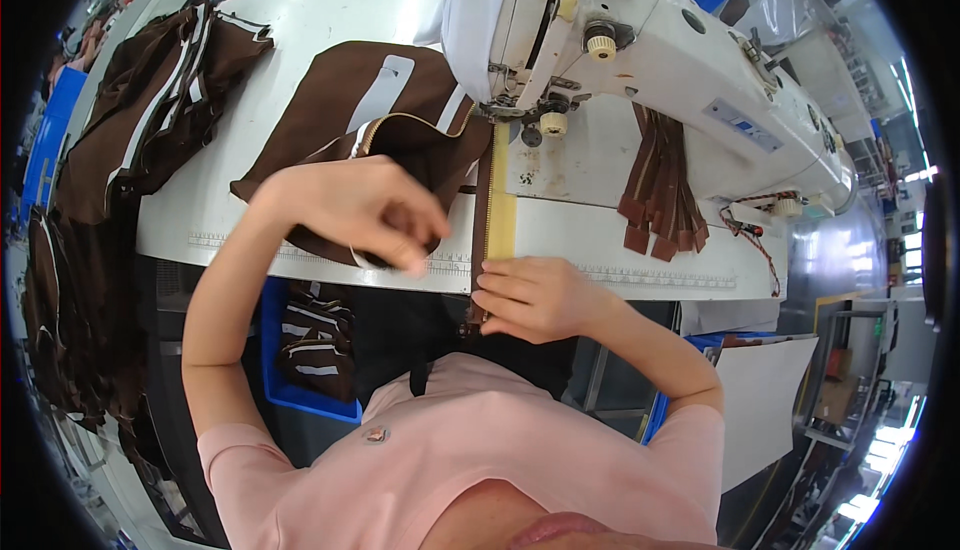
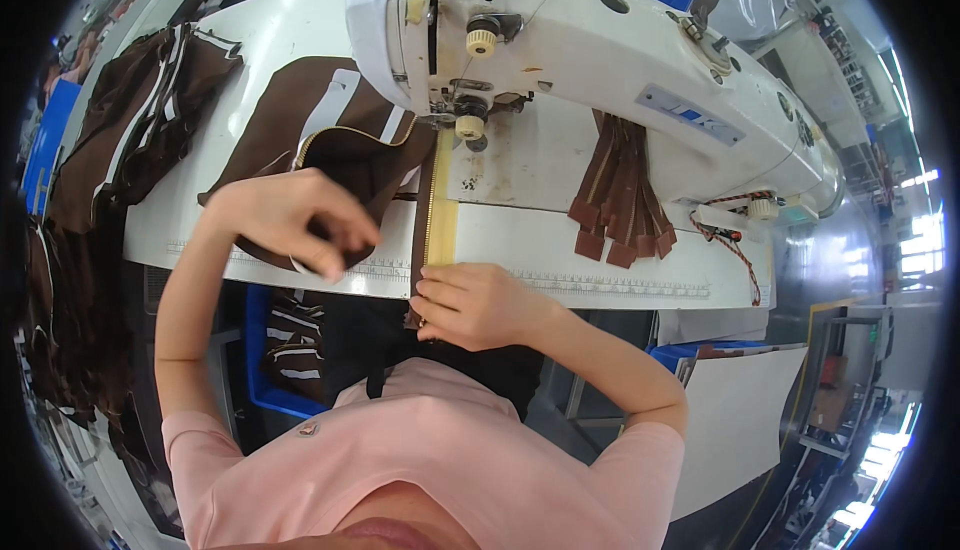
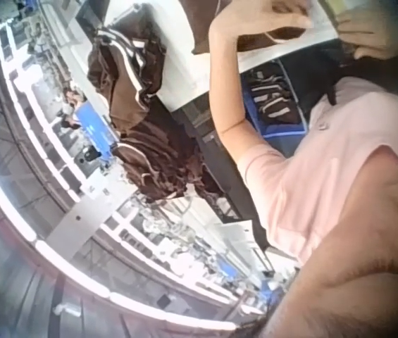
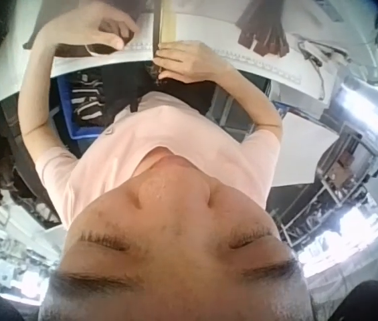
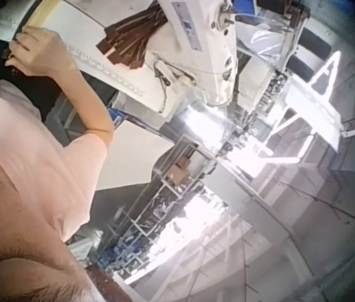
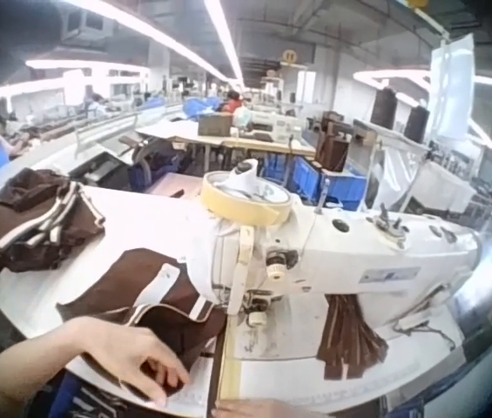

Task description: Operating an industrial sewing machine to assemble leather bag components, including attaching straps and zippers.

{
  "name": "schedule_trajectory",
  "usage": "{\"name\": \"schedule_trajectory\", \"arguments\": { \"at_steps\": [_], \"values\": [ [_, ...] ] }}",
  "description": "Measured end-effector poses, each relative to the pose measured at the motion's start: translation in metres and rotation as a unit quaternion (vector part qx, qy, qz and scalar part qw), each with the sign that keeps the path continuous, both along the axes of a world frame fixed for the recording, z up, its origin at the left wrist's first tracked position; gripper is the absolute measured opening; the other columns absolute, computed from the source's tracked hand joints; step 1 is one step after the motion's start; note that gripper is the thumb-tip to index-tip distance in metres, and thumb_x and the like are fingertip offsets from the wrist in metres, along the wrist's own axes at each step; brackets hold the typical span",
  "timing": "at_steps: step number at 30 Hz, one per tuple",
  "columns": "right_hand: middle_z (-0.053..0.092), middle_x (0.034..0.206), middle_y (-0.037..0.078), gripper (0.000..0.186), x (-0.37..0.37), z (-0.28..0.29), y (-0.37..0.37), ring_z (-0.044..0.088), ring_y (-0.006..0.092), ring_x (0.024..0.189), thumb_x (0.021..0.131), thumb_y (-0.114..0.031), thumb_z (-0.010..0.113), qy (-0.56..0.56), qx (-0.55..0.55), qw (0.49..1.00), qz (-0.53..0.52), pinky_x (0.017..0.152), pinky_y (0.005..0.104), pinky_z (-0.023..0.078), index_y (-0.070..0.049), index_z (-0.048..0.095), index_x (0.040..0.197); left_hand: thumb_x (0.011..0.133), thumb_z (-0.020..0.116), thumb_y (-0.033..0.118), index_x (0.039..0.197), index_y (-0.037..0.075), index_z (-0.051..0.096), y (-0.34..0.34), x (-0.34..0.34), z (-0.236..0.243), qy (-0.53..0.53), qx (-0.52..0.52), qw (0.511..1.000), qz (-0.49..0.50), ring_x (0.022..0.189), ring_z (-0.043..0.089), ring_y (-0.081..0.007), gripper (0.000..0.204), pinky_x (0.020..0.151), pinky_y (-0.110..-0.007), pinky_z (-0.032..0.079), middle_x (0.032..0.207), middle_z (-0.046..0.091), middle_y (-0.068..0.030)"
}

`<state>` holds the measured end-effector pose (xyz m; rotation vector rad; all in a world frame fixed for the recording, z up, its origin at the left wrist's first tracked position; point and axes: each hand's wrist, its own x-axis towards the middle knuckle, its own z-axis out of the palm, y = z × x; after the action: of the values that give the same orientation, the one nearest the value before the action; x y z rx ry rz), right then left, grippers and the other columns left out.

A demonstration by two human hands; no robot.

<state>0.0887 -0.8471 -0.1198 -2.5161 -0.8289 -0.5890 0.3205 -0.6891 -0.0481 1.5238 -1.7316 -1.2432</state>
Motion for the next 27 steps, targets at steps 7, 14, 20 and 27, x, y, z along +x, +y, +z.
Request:
{"name": "schedule_trajectory", "arguments": {
  "at_steps": [7, 14, 20, 27],
  "values": [
    [0.062, 0.063, 0.002, 0.021, 0.072, -0.015, -0.075, 0.059, 0.0185, 0.046, 0.08, -0.014, 0.064, -0.061, -0.185, 0.915, -0.354, 0.042, 0.0327, 0.046, -0.015, 0.067, 0.101, 0.082, 0.062, 0.009, 0.105, 0.003, 0.061, -0.059, -0.007, -0.081, -0.324, -0.325, 0.862, 0.217, 0.103, 0.058, -0.0311, 0.024, 0.088, -0.04, 0.047, 0.105, 0.063, -0.0129],
    [0.055, 0.059, -0.001, 0.022, 0.093, -0.043, -0.096, 0.056, 0.0169, 0.044, 0.077, -0.012, 0.066, -0.175, -0.228, 0.891, -0.352, 0.039, 0.0306, 0.043, -0.02, 0.069, 0.097, 0.083, 0.06, 0.007, 0.113, 0.003, 0.063, -0.049, -0.016, -0.091, -0.372, -0.335, 0.832, 0.239, 0.114, 0.057, -0.0278, 0.031, 0.1, -0.042, 0.044, 0.119, 0.062, -0.0128],
    [0.051, 0.065, -0.001, 0.008, 0.092, -0.045, -0.094, 0.055, 0.0179, 0.048, 0.069, -0.016, 0.064, -0.168, -0.196, 0.896, -0.361, 0.043, 0.0336, 0.043, -0.013, 0.057, 0.068, 0.08, 0.062, 0.008, 0.112, 0.003, 0.064, -0.045, -0.018, -0.086, -0.371, -0.316, 0.84, 0.241, 0.113, 0.058, -0.0276, 0.033, 0.099, -0.04, 0.045, 0.117, 0.063, -0.013],
    [0.051, 0.066, 0.0, 0.006, 0.091, -0.042, -0.093, 0.057, 0.0176, 0.05, 0.069, -0.015, 0.063, -0.153, -0.201, 0.895, -0.368, 0.047, 0.033, 0.044, -0.013, 0.057, 0.068, 0.08, 0.061, 0.007, 0.115, 0.004, 0.064, -0.049, -0.017, -0.085, -0.374, -0.32, 0.839, 0.231, 0.114, 0.058, -0.0266, 0.035, 0.1, -0.039, 0.044, 0.118, 0.063, -0.0144]
  ]
}}
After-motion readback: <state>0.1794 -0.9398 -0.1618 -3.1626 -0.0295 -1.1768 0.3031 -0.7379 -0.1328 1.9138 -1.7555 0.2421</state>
